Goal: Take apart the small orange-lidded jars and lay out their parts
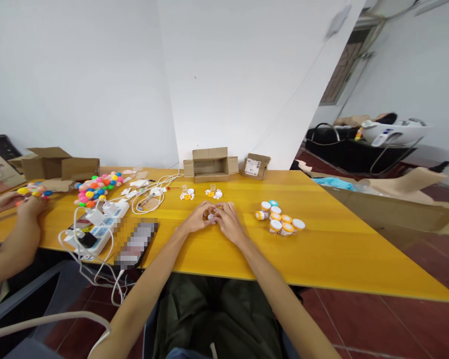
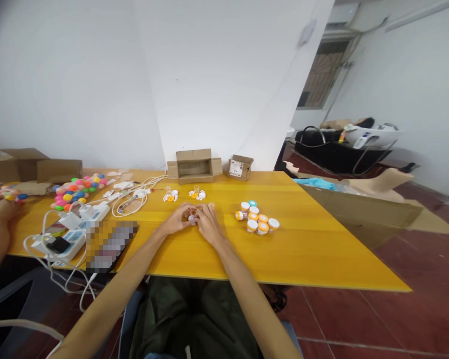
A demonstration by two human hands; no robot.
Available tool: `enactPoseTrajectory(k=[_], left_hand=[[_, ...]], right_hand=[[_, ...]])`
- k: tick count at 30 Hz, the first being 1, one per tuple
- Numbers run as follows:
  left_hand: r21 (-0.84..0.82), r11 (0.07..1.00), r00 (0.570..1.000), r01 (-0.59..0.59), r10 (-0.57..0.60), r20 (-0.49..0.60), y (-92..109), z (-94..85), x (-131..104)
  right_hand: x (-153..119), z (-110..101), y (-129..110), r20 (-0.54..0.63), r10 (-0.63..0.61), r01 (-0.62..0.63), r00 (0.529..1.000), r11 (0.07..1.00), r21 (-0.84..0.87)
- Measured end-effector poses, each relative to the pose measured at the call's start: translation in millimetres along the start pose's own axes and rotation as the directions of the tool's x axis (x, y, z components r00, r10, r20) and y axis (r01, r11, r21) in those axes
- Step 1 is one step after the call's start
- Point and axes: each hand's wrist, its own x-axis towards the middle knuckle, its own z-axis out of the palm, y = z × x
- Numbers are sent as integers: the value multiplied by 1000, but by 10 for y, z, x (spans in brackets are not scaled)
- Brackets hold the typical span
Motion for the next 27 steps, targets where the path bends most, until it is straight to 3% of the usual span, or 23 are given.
enactPoseTrajectory(k=[11,22,27], left_hand=[[46,999,1000,-13,13,-1,24,-5,1],[42,999,1000,1,-1,-12,21,19,-3],[18,1000,1000,-24,24,1,15,28,-9]], right_hand=[[-14,24,34,-108,83,-86,991,996,-28],[-21,20,19,-76,66,-72,995,995,-70],[-2,-42,-59,-53,4,-5,999,1000,-25]])
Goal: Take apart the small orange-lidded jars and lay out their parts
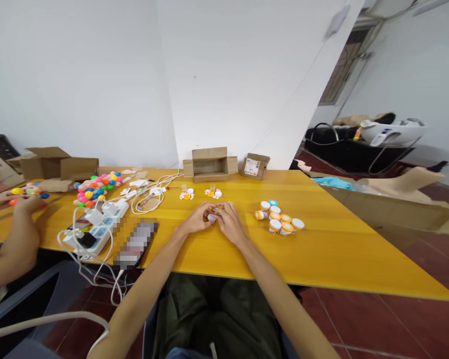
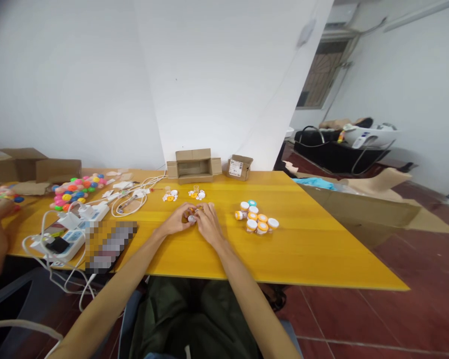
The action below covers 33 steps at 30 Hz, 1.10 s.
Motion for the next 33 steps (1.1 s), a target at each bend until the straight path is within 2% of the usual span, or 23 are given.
enactPoseTrajectory(k=[16,33], left_hand=[[-63,998,1000,-16,16,9,-11,24,-6],[11,998,998,-69,69,-11,20,54,-4]], right_hand=[[18,-9,-37,40,1,-1,999,1000,9],[44,0,-39,9,67,-67,998,995,77]])
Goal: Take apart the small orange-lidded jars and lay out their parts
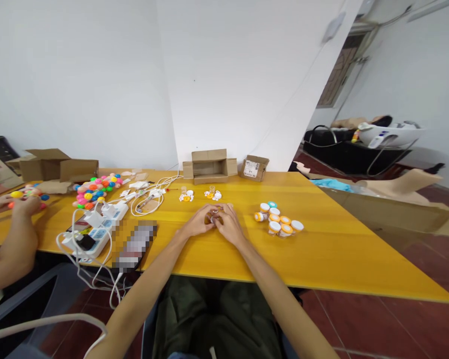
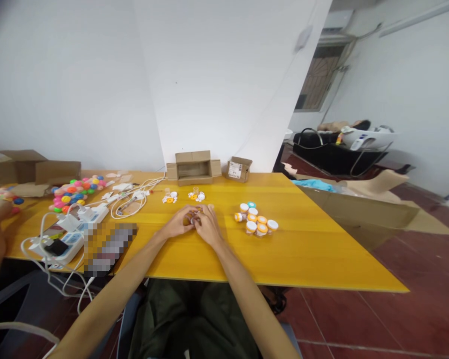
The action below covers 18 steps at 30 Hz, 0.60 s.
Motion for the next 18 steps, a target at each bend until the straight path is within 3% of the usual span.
enactPoseTrajectory(k=[9,18], left_hand=[[7,999,999,-33,33,-4,9,-11,11],[4,999,999,-40,40,-11,-29,4,-1]], right_hand=[[0,12,17,10,22,-23,1000,1000,4],[-17,10,-1,-21,-57,55,998,995,-77]])
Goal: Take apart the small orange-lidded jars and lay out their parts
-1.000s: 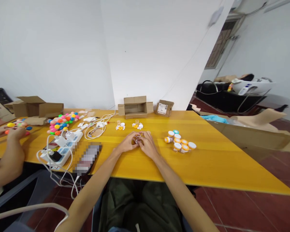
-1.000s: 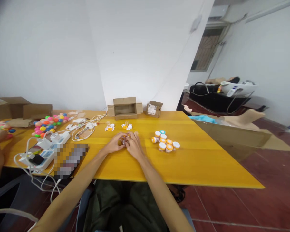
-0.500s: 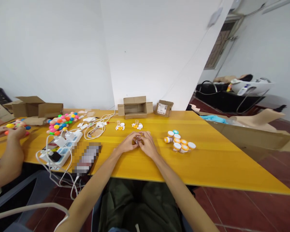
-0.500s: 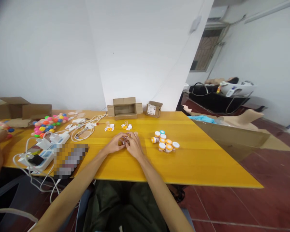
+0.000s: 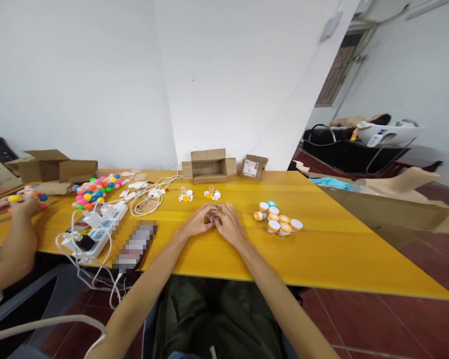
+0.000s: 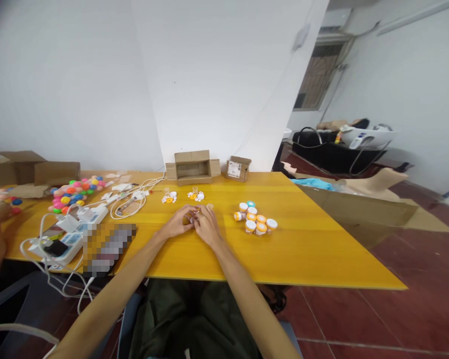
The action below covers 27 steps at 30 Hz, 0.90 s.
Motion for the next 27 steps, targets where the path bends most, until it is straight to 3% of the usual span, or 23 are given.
enactPoseTrajectory(k=[7,21,27], left_hand=[[12,1000,1000,-1,1,-5,-4,-10,6],[40,999,999,11,-13,32,18,-15,4],[60,997,999,41,-43,27,8,-33,-3]], right_hand=[[2,2,1,2,-6,6,1000,1000,-11],[-17,14,15,-138,40,-36,990,999,37],[-26,9,24,-128,49,-51,991,999,-8]])
